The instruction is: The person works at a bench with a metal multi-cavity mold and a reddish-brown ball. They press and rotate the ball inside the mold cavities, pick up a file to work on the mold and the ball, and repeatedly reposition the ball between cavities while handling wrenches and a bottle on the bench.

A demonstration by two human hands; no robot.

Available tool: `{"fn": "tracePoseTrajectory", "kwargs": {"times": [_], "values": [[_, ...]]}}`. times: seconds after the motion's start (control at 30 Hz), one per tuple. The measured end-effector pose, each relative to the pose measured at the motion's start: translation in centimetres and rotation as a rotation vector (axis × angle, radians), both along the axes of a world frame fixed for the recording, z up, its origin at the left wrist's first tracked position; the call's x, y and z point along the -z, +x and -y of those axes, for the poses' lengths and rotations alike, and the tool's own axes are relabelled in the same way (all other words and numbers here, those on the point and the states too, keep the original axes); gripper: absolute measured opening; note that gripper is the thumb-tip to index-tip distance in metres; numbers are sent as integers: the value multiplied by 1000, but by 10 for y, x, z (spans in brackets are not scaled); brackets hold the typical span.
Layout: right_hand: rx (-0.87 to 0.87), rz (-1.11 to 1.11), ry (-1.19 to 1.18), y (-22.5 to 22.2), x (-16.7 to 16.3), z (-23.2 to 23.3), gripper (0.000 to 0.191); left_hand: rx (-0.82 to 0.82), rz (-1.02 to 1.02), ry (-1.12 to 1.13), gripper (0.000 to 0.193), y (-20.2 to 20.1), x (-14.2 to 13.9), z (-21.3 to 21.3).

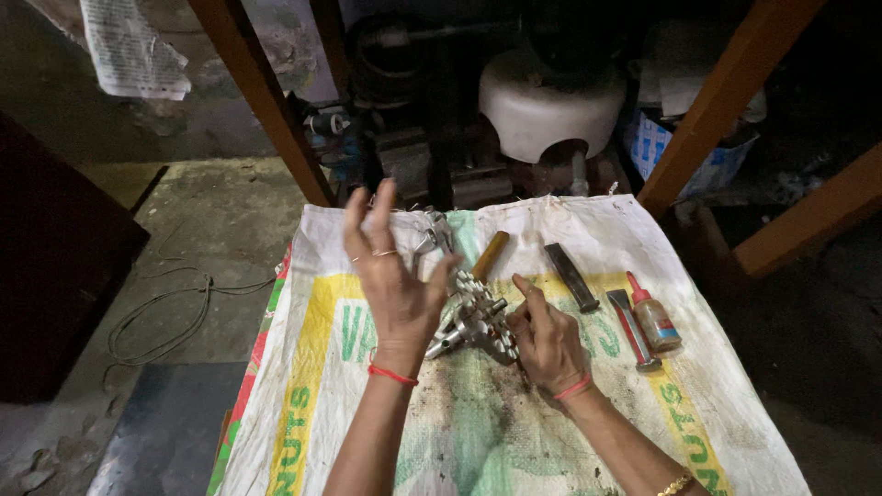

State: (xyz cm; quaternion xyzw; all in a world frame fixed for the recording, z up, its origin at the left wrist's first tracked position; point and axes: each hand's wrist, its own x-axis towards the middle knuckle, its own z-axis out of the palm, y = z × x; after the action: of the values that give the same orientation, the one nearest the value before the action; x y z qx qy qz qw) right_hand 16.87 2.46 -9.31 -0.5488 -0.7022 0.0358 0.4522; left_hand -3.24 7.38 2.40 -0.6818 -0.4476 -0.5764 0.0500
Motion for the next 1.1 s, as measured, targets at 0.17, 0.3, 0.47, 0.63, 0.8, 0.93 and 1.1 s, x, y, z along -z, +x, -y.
{"fn": "tracePoseTrajectory", "kwargs": {"times": [0.17,0.3,0.47,0.63,0.8,0.93,1.1], "values": [[-13,-39,-24,-1,-11,5,45,186,215,-792,92,4,19,-16],[-32,-128,-26,0,-11,6,46,335,-105,-962,42,11,44,-10],[-7,-134,-22,0,-9,4,49,337,-441,-301,15,31,63,-1],[25,-159,-112,-2,-11,6,49,267,-392,-478,4,30,49,10],[10,-156,-96,-5,-19,9,44,289,-295,-433,5,18,27,29],[46,-152,-166,-8,-24,10,42,304,-261,-266,12,15,22,40],[32,-140,-106,-7,-24,9,39,265,-94,-294,9,5,43,54]]}}
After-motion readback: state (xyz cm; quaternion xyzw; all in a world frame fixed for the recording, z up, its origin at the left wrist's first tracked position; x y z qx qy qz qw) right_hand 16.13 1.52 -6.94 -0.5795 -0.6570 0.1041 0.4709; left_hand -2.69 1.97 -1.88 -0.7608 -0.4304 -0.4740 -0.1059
